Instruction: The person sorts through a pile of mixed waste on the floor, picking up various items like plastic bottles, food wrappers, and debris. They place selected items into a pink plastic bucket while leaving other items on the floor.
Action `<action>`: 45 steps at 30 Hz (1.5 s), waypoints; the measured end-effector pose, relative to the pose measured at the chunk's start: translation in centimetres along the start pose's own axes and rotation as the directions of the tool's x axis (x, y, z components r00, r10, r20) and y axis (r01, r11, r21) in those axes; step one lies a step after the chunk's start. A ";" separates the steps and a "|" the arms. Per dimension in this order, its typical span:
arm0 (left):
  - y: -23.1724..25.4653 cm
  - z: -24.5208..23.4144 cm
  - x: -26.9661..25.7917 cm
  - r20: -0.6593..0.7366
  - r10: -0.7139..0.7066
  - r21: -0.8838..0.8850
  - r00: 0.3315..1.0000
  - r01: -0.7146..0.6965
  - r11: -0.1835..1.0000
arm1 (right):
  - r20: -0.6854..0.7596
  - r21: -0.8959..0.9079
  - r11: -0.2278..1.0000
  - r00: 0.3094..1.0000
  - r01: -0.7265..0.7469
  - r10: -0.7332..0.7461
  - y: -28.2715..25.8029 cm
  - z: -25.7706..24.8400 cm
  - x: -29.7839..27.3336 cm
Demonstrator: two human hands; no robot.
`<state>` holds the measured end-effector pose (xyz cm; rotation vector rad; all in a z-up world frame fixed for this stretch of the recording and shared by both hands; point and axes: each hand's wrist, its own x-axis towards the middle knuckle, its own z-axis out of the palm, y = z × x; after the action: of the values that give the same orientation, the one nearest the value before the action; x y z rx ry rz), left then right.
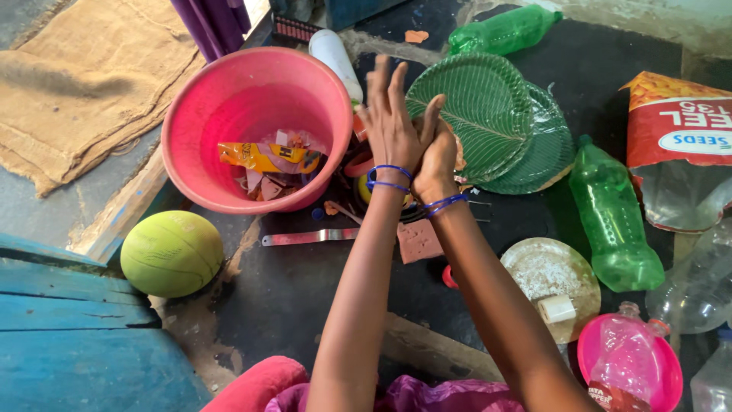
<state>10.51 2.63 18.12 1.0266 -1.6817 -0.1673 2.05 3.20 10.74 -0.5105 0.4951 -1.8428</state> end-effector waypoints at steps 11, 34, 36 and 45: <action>-10.1 -6.1 3.4 0.591 -0.168 -0.707 0.789 0.607 0.363 | -0.072 -0.034 0.999 0.997 -0.009 0.006 -3.6 10.5 -1.6; -23.0 -3.2 -20.2 0.378 -0.686 0.668 0.621 0.330 0.667 | 0.017 -0.747 0.636 0.950 -0.195 0.312 5.5 13.4 3.2; -23.4 -3.0 -20.2 0.395 -0.657 0.648 0.642 0.312 0.695 | 0.054 -0.695 0.699 0.957 -0.170 0.287 4.3 12.1 3.3; -25.3 0.5 -22.2 0.308 -0.613 0.678 0.728 0.284 0.678 | -0.125 -0.747 0.653 0.991 -0.126 0.048 -7.3 4.2 3.4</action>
<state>24.12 2.31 -12.64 2.0591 -1.9631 -0.2830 -2.20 1.90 18.66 -0.9375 1.3632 -1.5024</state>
